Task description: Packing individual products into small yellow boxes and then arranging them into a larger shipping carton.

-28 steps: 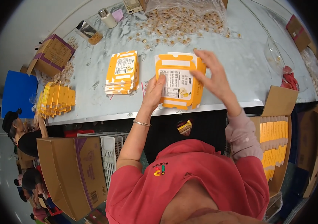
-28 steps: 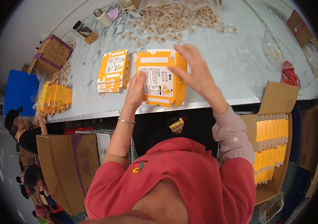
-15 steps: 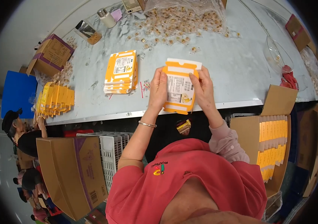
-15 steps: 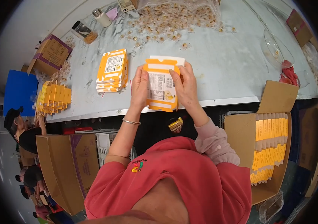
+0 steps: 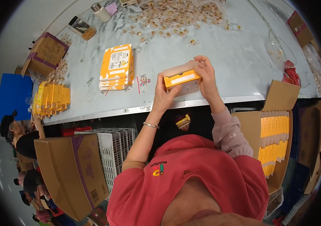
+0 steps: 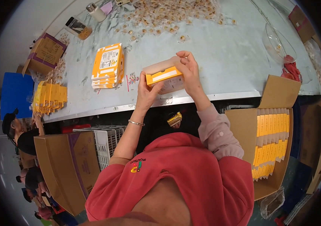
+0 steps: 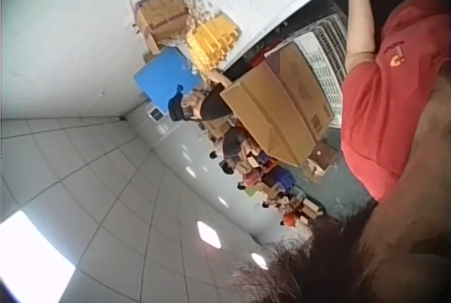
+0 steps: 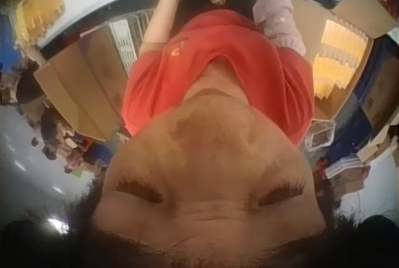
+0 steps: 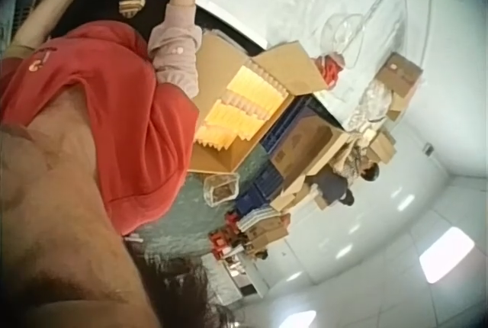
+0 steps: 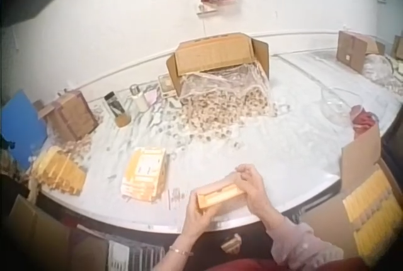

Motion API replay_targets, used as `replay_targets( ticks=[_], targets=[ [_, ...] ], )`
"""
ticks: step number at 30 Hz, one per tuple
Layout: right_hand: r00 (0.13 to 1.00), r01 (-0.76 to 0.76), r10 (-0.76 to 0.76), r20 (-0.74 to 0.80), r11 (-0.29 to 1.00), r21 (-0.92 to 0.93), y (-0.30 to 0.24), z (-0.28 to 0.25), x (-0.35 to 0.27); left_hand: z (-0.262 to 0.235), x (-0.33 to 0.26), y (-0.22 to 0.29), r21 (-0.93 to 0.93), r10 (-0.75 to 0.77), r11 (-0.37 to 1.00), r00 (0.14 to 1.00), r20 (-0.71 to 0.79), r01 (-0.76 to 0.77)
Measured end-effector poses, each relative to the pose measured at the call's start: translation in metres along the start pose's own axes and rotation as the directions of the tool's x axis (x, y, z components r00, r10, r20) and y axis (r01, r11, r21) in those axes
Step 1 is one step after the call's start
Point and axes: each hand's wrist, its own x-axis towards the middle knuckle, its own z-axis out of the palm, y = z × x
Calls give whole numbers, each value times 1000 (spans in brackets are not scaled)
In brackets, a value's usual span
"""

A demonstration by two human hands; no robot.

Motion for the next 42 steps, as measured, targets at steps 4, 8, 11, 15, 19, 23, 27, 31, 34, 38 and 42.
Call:
replay_targets(
  ticks=[4, 8, 11, 15, 19, 23, 27, 31, 34, 38, 42],
  targets=[
    [997, -71, 71, -1, 997, -15, 10, -15, -3, -4, 7, -4, 11, 11, 1000, 1000, 15, -12],
    [986, -129, 138, 92, 986, -102, 20, -24, 18, -5, 9, 0, 148, 17, 989, 997, 70, -27],
    [924, -269, 303, 234, 949, -167, 9, -15, 48, -36, 14, -20, -101, -109, 991, 968, -226, 88],
    [960, 258, -176, 217, 262, -930, 41, -59, 179, -62, 0, -38, -78, -220, 975, 903, -369, 206],
    [973, 107, -199, 118, -67, -992, 93, -55, 233, -59, -11, -36, 92, -170, 969, 886, -431, 231],
    [967, 203, -74, 243, -351, -914, 107, -60, 235, -71, -14, -35, 270, -100, 929, 875, -473, 252],
    [931, 358, 66, 360, -366, -859, 91, -75, 181, -84, -21, -33, 368, -72, 891, 885, -460, 264],
    [917, 380, 24, 398, -356, -854, 56, -96, 132, -96, -22, -43, 421, -98, 860, 904, -417, 288],
    [975, 219, -48, 215, 81, -972, 28, -119, 177, -94, -21, -29, 402, -180, 836, 879, -441, 373],
    [914, 390, -201, 352, 194, -900, 5, -130, 274, -93, -7, 7, 762, 45, 553, 901, -432, 338],
    [947, 274, -68, 315, -343, -898, 48, -136, 285, -52, 51, 33, 665, 42, 734, 968, -247, 137]
  ],
)
